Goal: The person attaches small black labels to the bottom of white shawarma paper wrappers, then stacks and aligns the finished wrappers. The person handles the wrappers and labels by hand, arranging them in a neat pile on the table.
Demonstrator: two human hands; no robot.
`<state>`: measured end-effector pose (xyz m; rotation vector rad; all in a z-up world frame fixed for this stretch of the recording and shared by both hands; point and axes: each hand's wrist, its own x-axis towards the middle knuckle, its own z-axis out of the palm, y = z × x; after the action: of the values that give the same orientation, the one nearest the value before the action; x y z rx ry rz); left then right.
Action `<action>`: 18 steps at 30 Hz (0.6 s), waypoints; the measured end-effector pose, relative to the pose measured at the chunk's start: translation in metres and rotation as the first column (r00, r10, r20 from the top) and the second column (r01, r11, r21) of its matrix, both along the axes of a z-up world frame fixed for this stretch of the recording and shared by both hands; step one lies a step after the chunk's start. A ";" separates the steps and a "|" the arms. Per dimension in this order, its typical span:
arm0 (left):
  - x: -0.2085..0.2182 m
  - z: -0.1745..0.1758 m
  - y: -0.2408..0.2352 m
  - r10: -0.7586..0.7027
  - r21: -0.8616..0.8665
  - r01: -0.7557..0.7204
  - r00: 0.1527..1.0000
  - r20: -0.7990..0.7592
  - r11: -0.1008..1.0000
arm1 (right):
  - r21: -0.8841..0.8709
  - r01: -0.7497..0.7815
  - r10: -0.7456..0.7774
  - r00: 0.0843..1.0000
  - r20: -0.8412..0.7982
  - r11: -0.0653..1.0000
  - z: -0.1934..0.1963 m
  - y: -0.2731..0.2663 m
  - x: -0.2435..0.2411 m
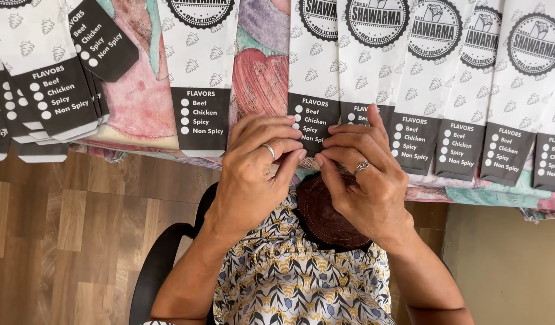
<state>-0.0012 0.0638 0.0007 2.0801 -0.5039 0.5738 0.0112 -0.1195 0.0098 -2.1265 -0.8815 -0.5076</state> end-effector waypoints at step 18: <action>-0.002 0.002 -0.007 0.055 0.026 -0.052 0.992 -0.113 0.998 | 0.062 0.063 -0.050 0.979 -0.195 0.996 0.002 -0.002 -0.001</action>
<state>-0.0036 0.0569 0.0028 2.1399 -0.3918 0.4796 0.0103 -0.1213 0.0117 -2.1025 -0.6868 -0.3466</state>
